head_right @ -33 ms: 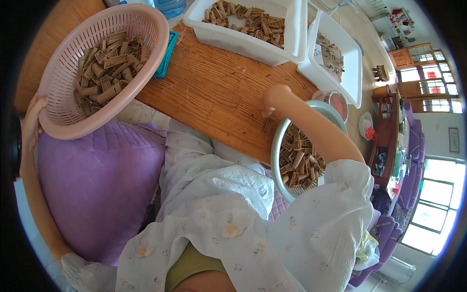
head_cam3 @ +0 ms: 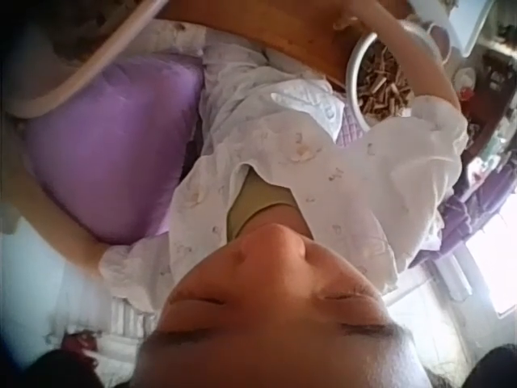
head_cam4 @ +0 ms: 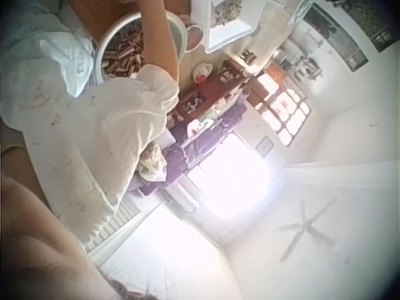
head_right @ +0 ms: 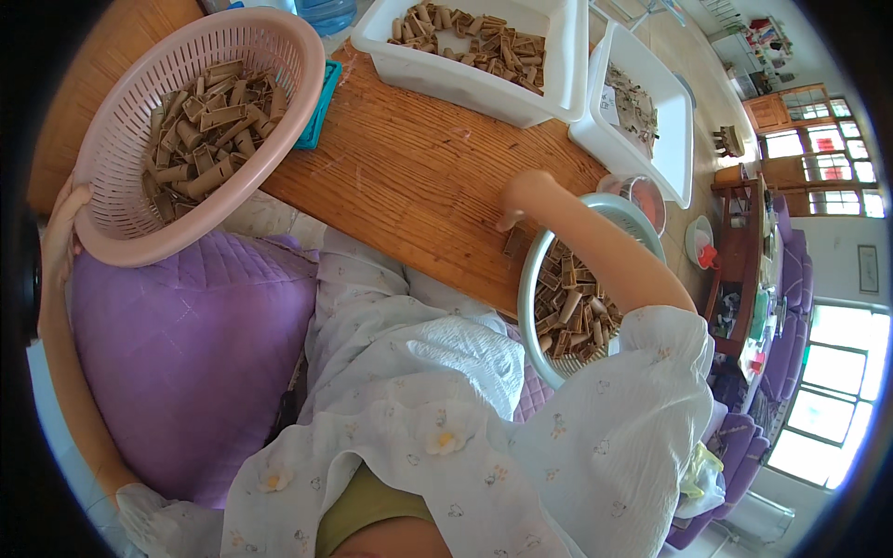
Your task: The person sorts small plastic components by hand, transferring them between trays and plastic colanders, and displays samples to the camera.
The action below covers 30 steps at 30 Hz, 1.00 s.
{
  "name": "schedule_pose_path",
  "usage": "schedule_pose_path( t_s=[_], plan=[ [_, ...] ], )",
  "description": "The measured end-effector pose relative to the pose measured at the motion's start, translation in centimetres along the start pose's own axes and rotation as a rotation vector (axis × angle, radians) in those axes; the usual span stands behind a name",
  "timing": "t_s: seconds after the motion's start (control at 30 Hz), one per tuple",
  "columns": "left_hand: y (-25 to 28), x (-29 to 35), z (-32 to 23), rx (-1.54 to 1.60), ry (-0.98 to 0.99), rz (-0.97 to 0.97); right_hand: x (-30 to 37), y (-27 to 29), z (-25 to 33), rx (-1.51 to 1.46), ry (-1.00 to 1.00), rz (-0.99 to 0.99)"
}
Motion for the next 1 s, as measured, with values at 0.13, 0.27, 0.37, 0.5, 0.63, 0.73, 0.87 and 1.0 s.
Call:
schedule_pose_path(
  t_s=[0.13,0.27,0.37,0.5,0.63,0.73,0.87,1.0],
  plan=[
    [-0.3,0.6,-1.1,0.023,-0.023,0.037,-4.1,-2.8,0.5,0.132,0.068,-0.095],
    [-0.8,1.1,-1.4,0.017,-0.018,-0.018,-3.8,-1.9,0.4,-0.021,0.03,-0.196],
    [-0.8,1.4,-1.8,0.023,-0.051,-0.009,-2.6,-0.7,0.2,-0.164,0.006,0.002],
    [-0.4,2.2,-2.3,-0.033,-0.02,0.023,-2.3,-2.7,0.9,-0.066,-0.041,-0.111],
    [-1.3,2.0,-2.8,-0.012,-0.055,0.022,-6.4,-4.9,0.1,-0.169,-0.16,-0.099],
    [-1.5,2.0,-2.3,-0.018,-0.049,-0.03,-6.5,-4.8,0.0,-0.236,-0.144,-0.026],
    [-0.9,0.4,-1.2,-0.023,-0.038,0.011,-5.2,-3.9,-0.3,-0.363,-0.116,0.12],
    [0.6,2.2,-1.6,-0.039,0.037,-0.017,-5.5,-3.1,0.9,-0.475,-0.073,0.17]
  ],
)
Point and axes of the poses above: each hand's wrist, its own x-axis away from the middle knuckle, its own y-axis out of the back of the hand, z = x × y, the point moved 1 cm from there along -x, towards the middle knuckle, and after that the axes turned 5 degrees about x, right-handed, at the moved point
